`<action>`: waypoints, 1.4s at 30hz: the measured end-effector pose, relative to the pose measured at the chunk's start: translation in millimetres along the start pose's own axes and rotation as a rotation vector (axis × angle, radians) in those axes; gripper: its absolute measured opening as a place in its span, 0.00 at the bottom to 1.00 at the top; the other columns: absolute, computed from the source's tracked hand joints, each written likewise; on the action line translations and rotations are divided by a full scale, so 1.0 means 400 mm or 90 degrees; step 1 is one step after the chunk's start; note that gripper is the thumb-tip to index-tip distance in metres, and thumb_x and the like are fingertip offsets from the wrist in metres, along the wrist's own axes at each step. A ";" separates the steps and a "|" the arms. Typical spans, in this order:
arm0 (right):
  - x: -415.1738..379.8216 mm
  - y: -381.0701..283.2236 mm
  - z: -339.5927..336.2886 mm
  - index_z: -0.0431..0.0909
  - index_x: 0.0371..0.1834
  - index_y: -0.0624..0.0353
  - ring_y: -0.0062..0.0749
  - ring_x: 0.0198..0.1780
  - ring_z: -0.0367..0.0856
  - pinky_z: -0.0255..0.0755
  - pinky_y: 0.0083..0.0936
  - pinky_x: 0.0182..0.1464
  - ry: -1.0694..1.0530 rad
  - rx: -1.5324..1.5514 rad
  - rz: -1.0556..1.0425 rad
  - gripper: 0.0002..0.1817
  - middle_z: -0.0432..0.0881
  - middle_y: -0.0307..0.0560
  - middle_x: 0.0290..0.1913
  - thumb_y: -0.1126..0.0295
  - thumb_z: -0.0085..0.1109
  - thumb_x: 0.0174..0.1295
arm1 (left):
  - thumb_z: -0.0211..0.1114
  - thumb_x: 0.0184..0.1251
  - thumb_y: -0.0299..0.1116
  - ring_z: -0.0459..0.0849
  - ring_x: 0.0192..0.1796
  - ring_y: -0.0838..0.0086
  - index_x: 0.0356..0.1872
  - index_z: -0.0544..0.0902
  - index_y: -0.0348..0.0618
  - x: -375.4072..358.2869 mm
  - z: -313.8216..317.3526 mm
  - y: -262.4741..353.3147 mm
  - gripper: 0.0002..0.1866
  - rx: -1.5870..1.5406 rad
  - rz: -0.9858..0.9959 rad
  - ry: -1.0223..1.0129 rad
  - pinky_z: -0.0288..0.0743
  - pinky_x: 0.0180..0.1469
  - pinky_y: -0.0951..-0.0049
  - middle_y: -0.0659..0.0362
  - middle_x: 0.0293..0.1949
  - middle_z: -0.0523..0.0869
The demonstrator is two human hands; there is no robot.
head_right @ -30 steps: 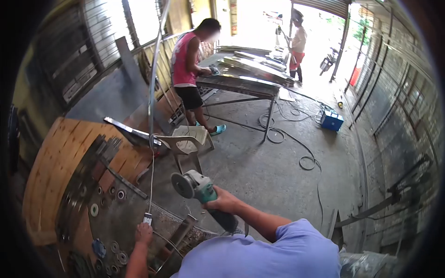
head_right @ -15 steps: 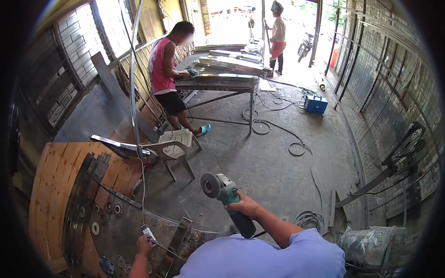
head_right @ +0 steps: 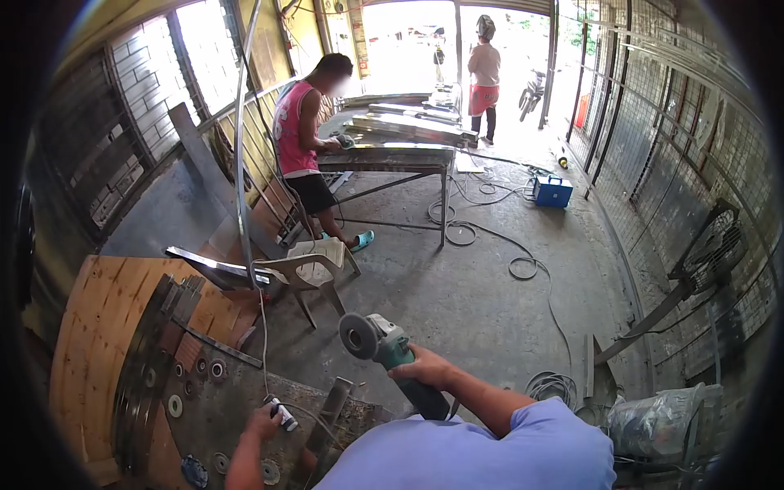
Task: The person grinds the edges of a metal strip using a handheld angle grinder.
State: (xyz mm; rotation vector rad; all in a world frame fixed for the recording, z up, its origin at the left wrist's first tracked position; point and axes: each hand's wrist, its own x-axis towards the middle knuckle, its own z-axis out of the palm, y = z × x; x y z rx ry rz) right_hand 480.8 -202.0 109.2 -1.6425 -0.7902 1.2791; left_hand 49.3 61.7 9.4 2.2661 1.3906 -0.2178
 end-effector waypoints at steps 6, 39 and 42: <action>-0.026 -0.003 0.042 0.75 0.68 0.59 0.37 0.54 0.84 0.74 0.35 0.61 0.053 -0.090 -0.014 0.42 0.85 0.50 0.53 0.51 0.78 0.50 | 0.71 0.61 0.41 0.83 0.59 0.43 0.51 0.85 0.38 -0.075 0.055 -0.088 0.22 0.013 0.076 0.079 0.77 0.63 0.49 0.41 0.55 0.86; 0.510 -0.316 0.938 0.68 0.72 0.50 0.64 0.60 0.83 0.79 0.51 0.59 -0.467 -0.849 -0.355 0.45 0.85 0.63 0.56 0.59 0.77 0.47 | 0.69 0.72 0.38 0.85 0.44 0.75 0.55 0.81 0.37 0.166 0.166 0.276 0.18 -1.154 -0.145 0.360 0.79 0.45 0.67 0.58 0.45 0.85; 0.631 -0.298 0.994 0.73 0.68 0.49 0.62 0.59 0.84 0.79 0.51 0.56 -0.530 -0.881 -0.361 0.41 0.85 0.62 0.56 0.58 0.77 0.47 | 0.69 0.72 0.40 0.86 0.45 0.71 0.53 0.81 0.35 0.081 0.098 0.189 0.19 -0.913 -0.041 0.343 0.80 0.47 0.63 0.56 0.43 0.87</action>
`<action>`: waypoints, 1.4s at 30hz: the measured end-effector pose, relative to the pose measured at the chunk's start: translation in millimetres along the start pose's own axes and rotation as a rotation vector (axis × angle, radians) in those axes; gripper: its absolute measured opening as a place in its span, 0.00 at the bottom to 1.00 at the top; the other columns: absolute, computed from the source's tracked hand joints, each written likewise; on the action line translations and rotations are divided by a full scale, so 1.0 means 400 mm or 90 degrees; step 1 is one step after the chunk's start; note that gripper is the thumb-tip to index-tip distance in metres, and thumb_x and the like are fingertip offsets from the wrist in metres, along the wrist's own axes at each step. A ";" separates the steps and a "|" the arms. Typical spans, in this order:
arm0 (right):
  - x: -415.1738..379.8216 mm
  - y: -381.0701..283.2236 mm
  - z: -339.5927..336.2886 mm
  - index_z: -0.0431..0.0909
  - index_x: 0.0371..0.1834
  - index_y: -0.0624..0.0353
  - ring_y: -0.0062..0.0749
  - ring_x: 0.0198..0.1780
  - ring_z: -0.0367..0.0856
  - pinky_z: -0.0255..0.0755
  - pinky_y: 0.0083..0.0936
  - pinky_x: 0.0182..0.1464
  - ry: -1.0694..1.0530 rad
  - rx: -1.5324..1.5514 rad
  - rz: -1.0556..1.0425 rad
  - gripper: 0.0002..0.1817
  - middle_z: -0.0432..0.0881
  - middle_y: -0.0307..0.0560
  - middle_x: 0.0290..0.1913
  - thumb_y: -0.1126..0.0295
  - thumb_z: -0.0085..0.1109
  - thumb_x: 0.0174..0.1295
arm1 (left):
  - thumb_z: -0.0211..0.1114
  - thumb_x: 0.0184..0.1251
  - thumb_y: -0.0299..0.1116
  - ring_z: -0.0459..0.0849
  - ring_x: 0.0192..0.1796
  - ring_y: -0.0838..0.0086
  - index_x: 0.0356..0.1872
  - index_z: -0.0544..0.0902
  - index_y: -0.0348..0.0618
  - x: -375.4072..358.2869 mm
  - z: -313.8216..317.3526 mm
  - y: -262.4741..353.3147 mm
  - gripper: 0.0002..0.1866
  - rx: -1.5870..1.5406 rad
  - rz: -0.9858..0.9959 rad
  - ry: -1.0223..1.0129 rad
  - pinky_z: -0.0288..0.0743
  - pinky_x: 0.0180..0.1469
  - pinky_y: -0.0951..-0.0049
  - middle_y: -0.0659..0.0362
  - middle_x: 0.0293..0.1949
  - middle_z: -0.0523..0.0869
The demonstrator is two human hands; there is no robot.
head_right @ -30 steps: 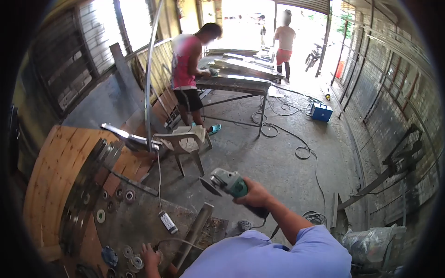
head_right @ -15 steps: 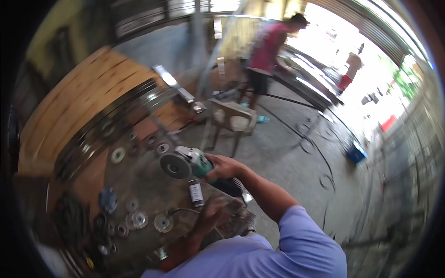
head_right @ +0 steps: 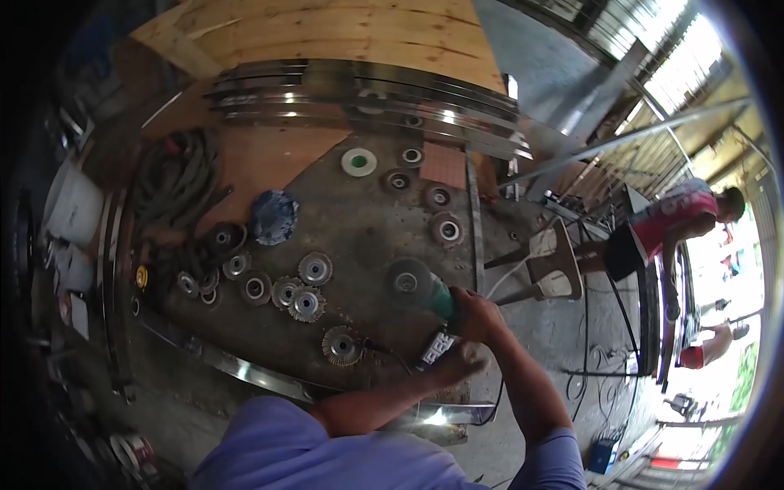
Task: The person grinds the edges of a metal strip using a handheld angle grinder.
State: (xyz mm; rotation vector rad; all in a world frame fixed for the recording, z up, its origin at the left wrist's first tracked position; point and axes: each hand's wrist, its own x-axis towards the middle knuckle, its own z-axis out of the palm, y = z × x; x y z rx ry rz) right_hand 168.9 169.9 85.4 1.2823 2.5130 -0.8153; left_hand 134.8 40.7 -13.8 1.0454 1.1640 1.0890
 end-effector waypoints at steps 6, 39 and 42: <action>0.184 0.121 0.146 0.75 0.63 0.58 0.62 0.58 0.83 0.77 0.49 0.58 -0.008 0.054 -0.126 0.39 0.85 0.63 0.53 0.59 0.79 0.47 | 0.72 0.69 0.42 0.87 0.54 0.62 0.53 0.84 0.39 -0.294 -0.273 0.077 0.20 0.197 -0.032 -0.094 0.80 0.55 0.61 0.51 0.47 0.89; -0.551 0.003 0.450 0.78 0.42 0.55 0.55 0.45 0.86 0.80 0.48 0.46 0.229 0.098 0.078 0.06 0.80 0.50 0.45 0.68 0.60 0.65 | 0.78 0.53 0.46 0.85 0.58 0.47 0.52 0.76 0.44 -0.501 -0.494 0.109 0.29 0.931 -0.162 -0.295 0.79 0.59 0.48 0.46 0.51 0.87; -0.567 0.027 0.466 0.79 0.44 0.53 0.55 0.46 0.86 0.80 0.49 0.46 0.241 0.117 0.099 0.08 0.81 0.50 0.47 0.67 0.60 0.65 | 0.78 0.52 0.47 0.85 0.59 0.47 0.54 0.75 0.44 -0.506 -0.506 0.139 0.32 0.933 -0.189 -0.329 0.79 0.60 0.48 0.46 0.53 0.87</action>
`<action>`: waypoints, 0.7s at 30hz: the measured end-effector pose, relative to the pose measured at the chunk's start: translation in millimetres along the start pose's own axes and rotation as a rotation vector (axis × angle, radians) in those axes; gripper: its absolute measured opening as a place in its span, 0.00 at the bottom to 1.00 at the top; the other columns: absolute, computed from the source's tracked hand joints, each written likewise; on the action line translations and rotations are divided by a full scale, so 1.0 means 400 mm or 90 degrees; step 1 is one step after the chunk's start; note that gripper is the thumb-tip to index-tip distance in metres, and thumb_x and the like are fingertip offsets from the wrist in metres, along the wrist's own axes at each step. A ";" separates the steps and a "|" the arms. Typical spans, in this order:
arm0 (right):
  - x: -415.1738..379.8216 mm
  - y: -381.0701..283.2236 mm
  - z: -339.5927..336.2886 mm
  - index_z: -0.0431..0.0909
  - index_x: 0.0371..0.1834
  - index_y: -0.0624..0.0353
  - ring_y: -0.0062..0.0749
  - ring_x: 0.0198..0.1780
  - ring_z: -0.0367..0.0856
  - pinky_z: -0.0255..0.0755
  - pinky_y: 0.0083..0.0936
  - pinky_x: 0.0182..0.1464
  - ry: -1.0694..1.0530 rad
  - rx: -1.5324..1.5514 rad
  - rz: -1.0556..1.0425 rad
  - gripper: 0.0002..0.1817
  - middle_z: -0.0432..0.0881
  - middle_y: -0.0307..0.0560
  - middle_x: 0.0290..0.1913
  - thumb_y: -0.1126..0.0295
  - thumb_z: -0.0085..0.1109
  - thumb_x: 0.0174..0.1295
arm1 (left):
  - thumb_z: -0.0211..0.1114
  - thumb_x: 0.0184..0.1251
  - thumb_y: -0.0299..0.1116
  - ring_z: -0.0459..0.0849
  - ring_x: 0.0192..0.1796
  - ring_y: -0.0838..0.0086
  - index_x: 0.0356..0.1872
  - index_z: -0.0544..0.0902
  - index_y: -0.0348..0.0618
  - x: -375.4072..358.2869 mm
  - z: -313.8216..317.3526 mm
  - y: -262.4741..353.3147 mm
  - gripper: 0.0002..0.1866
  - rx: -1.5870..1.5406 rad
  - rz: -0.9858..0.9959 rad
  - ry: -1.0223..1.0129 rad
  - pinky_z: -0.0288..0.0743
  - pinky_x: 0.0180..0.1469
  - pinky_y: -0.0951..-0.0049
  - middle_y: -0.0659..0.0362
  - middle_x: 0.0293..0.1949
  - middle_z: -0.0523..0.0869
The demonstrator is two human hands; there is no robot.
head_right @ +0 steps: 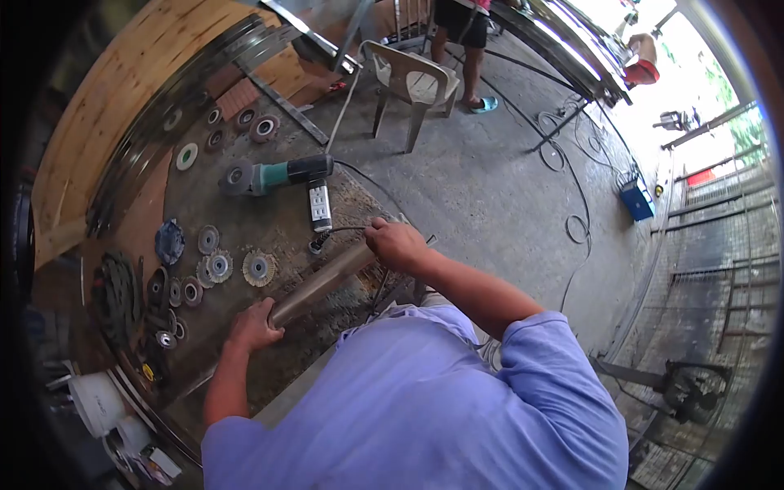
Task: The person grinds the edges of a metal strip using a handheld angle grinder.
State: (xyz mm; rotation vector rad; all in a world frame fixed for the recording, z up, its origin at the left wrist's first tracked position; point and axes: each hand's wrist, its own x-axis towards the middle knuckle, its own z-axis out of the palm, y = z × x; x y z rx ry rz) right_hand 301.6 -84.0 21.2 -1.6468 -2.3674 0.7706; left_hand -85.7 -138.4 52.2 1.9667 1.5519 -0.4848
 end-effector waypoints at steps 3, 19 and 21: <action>-0.013 0.022 0.015 0.80 0.46 0.53 0.54 0.48 0.86 0.80 0.49 0.47 0.025 0.006 0.044 0.09 0.81 0.50 0.48 0.67 0.60 0.64 | 0.78 0.51 0.48 0.85 0.58 0.47 0.57 0.76 0.43 -0.042 -0.006 -0.017 0.34 -0.002 -0.002 0.006 0.79 0.59 0.48 0.45 0.52 0.87; -0.005 0.183 0.050 0.81 0.61 0.57 0.61 0.57 0.84 0.77 0.48 0.59 0.074 0.303 0.105 0.25 0.86 0.63 0.55 0.48 0.55 0.74 | 0.72 0.60 0.44 0.75 0.73 0.45 0.76 0.68 0.29 -0.527 0.124 -0.067 0.45 -0.131 -0.183 -0.169 0.71 0.73 0.54 0.33 0.69 0.77; -0.044 0.186 -0.007 0.82 0.59 0.58 0.60 0.56 0.85 0.77 0.49 0.58 0.182 0.323 0.213 0.26 0.87 0.62 0.54 0.46 0.57 0.72 | 0.64 0.67 0.43 0.75 0.73 0.44 0.75 0.68 0.28 -0.532 0.192 -0.034 0.40 -0.105 -0.128 -0.168 0.70 0.73 0.54 0.32 0.69 0.77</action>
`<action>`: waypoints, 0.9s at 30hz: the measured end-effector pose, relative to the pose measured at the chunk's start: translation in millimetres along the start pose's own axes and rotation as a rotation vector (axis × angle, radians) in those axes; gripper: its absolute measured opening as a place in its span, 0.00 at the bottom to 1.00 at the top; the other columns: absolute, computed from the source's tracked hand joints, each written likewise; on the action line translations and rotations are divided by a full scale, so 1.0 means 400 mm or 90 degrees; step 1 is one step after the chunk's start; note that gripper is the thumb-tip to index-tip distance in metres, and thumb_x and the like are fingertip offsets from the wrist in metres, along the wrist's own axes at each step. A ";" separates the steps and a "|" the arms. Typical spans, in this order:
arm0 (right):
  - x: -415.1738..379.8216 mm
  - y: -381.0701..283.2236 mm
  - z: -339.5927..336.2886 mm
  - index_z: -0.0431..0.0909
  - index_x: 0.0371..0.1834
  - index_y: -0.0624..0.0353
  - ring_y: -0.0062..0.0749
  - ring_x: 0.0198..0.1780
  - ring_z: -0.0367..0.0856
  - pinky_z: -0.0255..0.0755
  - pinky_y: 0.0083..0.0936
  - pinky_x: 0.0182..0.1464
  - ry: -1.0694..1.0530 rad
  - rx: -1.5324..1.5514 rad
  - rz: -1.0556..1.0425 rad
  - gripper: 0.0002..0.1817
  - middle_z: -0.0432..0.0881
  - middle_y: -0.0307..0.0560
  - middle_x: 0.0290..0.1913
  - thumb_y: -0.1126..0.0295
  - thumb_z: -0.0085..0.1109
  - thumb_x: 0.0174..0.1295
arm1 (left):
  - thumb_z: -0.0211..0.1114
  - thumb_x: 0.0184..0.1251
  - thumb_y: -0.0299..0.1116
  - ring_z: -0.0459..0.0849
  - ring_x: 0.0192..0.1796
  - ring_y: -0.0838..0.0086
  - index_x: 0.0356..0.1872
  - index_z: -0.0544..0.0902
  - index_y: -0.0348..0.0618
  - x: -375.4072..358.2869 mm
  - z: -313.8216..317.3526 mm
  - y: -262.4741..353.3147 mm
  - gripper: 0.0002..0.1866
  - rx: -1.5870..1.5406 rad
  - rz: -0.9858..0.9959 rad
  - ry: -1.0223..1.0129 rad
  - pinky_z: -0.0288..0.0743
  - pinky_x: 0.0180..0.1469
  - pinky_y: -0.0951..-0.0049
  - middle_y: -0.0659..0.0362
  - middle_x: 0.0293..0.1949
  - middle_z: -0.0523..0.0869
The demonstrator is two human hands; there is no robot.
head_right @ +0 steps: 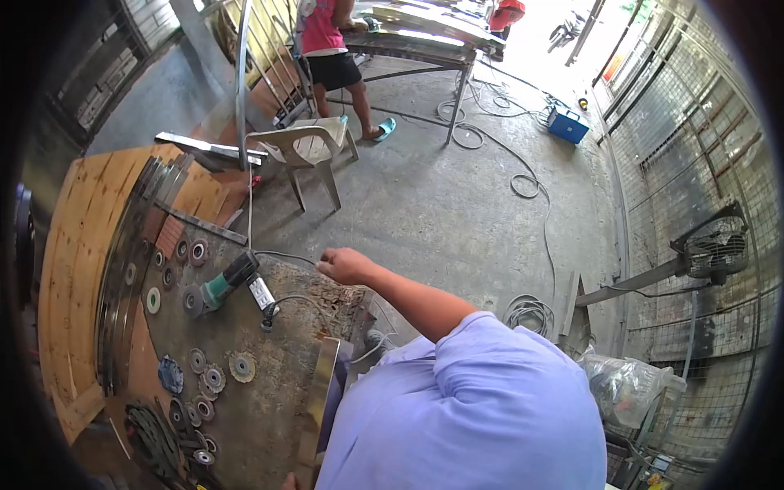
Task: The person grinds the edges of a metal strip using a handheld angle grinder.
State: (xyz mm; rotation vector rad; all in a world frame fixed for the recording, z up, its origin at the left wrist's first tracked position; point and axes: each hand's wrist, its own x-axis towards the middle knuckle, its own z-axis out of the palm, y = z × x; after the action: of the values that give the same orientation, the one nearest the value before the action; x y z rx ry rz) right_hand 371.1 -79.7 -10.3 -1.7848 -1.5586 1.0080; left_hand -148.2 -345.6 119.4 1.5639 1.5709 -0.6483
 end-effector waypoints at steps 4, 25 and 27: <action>-0.169 -0.148 -0.117 0.82 0.58 0.59 0.56 0.56 0.84 0.77 0.46 0.59 0.062 -0.050 -0.186 0.27 0.86 0.60 0.52 0.47 0.63 0.69 | 0.66 0.65 0.44 0.76 0.72 0.45 0.73 0.69 0.28 0.085 0.051 0.106 0.40 0.006 0.061 -0.013 0.71 0.72 0.55 0.33 0.67 0.78; -0.868 0.303 -0.028 0.81 0.47 0.46 0.43 0.63 0.76 0.58 0.55 0.75 0.070 -0.204 -0.264 0.21 0.81 0.40 0.48 0.54 0.71 0.51 | 0.74 0.54 0.48 0.82 0.65 0.52 0.66 0.75 0.31 0.188 0.233 0.646 0.41 0.254 0.200 -0.110 0.75 0.66 0.58 0.37 0.60 0.83; -0.888 0.318 -0.080 0.81 0.45 0.45 0.42 0.62 0.76 0.62 0.54 0.71 0.061 -0.193 -0.246 0.15 0.81 0.40 0.47 0.59 0.65 0.55 | 0.75 0.53 0.49 0.82 0.64 0.52 0.66 0.76 0.31 0.193 0.232 0.689 0.42 0.263 0.207 -0.111 0.75 0.66 0.58 0.37 0.60 0.84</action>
State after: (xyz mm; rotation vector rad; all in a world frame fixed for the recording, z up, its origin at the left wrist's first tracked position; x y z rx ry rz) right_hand 454.2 -448.5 -33.0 -1.5981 -1.9764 0.5180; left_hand 146.0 -350.5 55.6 1.9505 1.0632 -0.9355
